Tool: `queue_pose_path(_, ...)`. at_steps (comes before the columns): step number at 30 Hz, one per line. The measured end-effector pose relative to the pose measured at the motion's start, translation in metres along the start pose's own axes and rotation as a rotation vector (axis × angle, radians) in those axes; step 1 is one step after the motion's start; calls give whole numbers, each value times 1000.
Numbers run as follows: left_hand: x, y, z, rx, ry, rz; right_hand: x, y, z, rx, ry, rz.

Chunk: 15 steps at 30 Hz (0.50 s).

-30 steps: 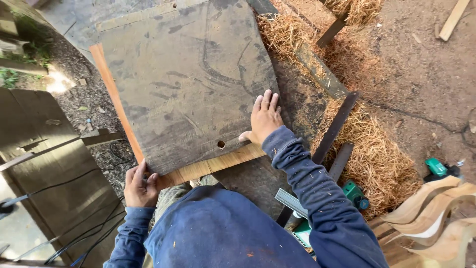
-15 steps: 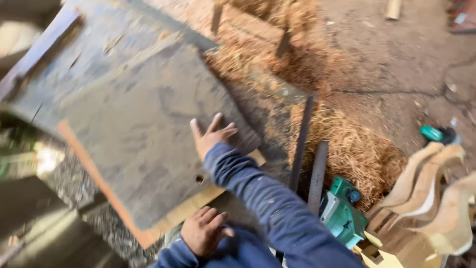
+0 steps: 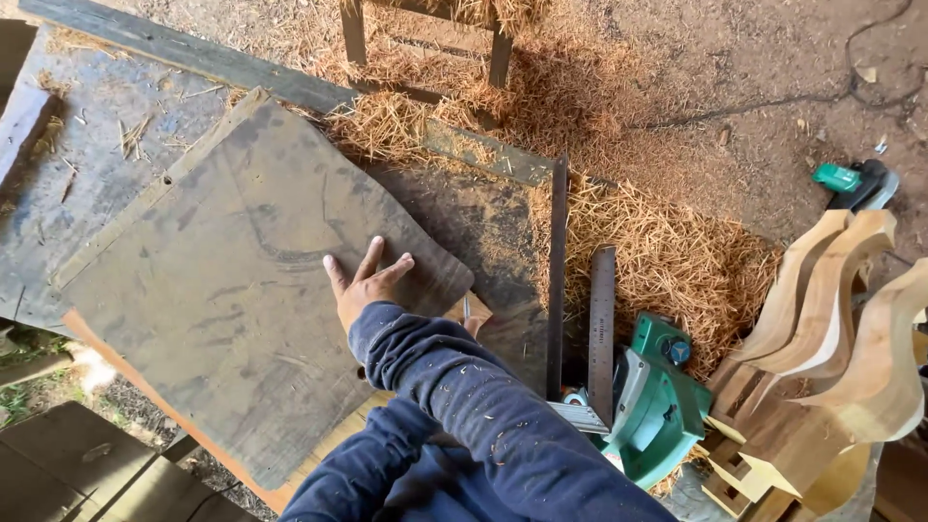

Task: The person marks a large wooden board using a pencil and a smaller wooden piece as a straightedge guide. They align the guide along the board's edge and draw a line, then reposition the guide to mark another section of the board.

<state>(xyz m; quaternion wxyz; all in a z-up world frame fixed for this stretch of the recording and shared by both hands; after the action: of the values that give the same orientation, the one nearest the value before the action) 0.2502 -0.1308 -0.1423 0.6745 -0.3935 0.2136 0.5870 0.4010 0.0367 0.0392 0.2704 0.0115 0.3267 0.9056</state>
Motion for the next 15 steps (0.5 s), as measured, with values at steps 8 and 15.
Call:
queue_pose_path(8, -20, -76, 9, -171, 47, -55, -3, 11, 11, 32, 107, 101)
queue_pose_path(15, -64, -166, 66, -316, 79, -107, -9, 9, 9, 71, 128, 147)
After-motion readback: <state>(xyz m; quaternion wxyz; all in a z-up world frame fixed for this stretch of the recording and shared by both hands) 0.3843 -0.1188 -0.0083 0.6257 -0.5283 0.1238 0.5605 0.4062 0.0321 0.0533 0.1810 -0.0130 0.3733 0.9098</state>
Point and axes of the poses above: each hand's wrist, its own y-axis away from the middle knuckle, its own z-axis out of the back of the hand, x = y × z, the point moved 5 cm from there along -y, towards the middle knuckle, and after that the axes turned 6 degrees about z, right-handed, at the moved point
